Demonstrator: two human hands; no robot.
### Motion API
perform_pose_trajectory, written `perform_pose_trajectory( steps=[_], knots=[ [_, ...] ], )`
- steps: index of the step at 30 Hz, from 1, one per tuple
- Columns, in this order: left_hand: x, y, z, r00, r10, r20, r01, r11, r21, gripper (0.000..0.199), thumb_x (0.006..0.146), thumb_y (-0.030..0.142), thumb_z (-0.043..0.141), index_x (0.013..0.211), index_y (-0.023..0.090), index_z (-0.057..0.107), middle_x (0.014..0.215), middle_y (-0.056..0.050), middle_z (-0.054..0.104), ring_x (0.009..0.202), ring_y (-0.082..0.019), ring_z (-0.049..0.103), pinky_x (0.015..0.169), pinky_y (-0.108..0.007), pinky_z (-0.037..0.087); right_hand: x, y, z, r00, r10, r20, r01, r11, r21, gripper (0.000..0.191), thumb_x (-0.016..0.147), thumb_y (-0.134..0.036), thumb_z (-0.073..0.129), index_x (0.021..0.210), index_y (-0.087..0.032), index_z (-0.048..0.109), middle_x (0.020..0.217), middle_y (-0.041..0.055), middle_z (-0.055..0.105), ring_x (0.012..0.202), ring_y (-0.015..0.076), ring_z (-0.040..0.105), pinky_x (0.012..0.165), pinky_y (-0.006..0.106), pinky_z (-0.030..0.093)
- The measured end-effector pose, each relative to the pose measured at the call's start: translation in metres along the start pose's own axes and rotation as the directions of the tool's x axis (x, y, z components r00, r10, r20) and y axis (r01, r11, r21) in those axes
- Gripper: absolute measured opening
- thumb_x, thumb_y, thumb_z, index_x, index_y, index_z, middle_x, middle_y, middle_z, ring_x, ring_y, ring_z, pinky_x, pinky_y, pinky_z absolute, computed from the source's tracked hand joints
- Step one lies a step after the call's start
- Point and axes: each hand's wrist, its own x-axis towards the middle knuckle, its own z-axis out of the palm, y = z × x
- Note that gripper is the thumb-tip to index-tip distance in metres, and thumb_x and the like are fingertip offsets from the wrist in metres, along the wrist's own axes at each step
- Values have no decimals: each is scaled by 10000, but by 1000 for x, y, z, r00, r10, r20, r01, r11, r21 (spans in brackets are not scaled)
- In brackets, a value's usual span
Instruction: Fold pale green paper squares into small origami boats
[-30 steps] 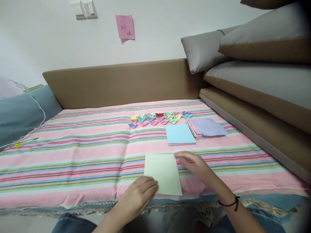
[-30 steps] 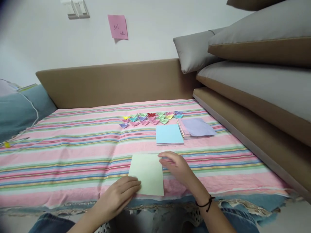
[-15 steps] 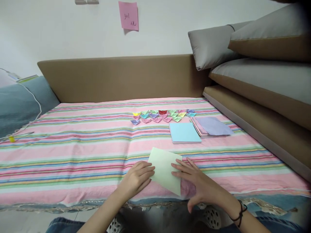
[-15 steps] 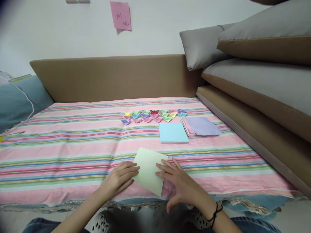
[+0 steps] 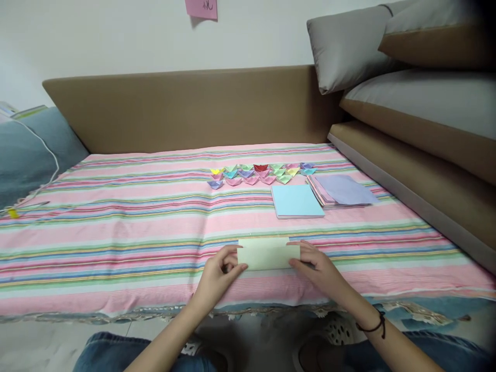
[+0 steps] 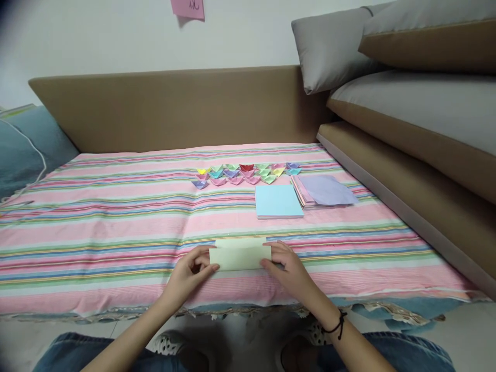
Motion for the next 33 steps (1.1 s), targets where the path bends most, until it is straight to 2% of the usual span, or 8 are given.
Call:
perform_pose_trajectory(
  steps=[8,13,17,19,22,25,28,33],
  knots=[
    [-2,18,8,988,-135,-72,129,988,-79,471,751,305,593,1169,181,413,559,70,514,523,-109,488,523,-219,357,3,-9,-2,984,162,-75,-159,986,50,430,829,-404,512,473,-203,376,607,6,489,649,171,496,599,277,386],
    [0,15,5,983,-172,-70,170,985,-44,504,734,286,599,1175,167,386,577,53,565,567,-134,548,574,-247,413,6,-10,1,975,207,-84,-205,978,36,449,801,-433,534,447,-206,378,686,30,551,702,192,527,623,294,393],
    [0,13,4,988,-127,-93,134,988,74,464,776,289,558,1185,175,370,609,50,562,580,-141,559,594,-264,439,8,-12,1,963,241,-122,-243,970,-3,440,772,-452,557,436,-211,408,736,47,589,806,233,547,685,329,407],
    [-2,15,6,985,-21,-170,63,967,245,405,808,292,523,1173,174,393,715,7,593,630,-159,577,603,-287,452,8,-11,3,957,249,-150,-255,966,-28,440,763,-463,560,432,-213,411,711,45,584,806,240,548,703,344,406],
    [-6,20,12,912,357,-201,-162,764,624,296,854,249,464,1134,155,479,1014,-112,605,918,-234,576,773,-377,450,8,-7,6,950,243,-195,-257,965,-48,440,752,-480,563,428,-213,428,686,43,584,803,247,552,725,362,406],
    [-12,22,25,777,617,126,-455,411,790,302,878,205,425,1161,151,516,1134,-112,604,1086,-249,518,907,-393,393,9,-2,10,944,242,-224,-259,965,-51,433,742,-492,571,429,-215,456,691,49,604,827,259,563,734,374,413],
    [-18,19,42,751,566,342,-551,252,795,522,887,398,396,1316,100,395,1354,-129,452,1274,-284,355,1032,-410,286,10,1,11,937,251,-242,-273,960,-57,414,736,-476,588,438,-217,466,693,55,619,853,270,568,747,380,420],
    [-20,10,57,834,451,317,-468,277,839,658,865,517,350,1395,134,276,1455,-112,302,1342,-313,223,1060,-458,235,12,-2,11,929,257,-265,-289,953,-89,354,745,-429,592,492,-211,476,694,50,622,792,254,574,714,369,436]
  ],
)
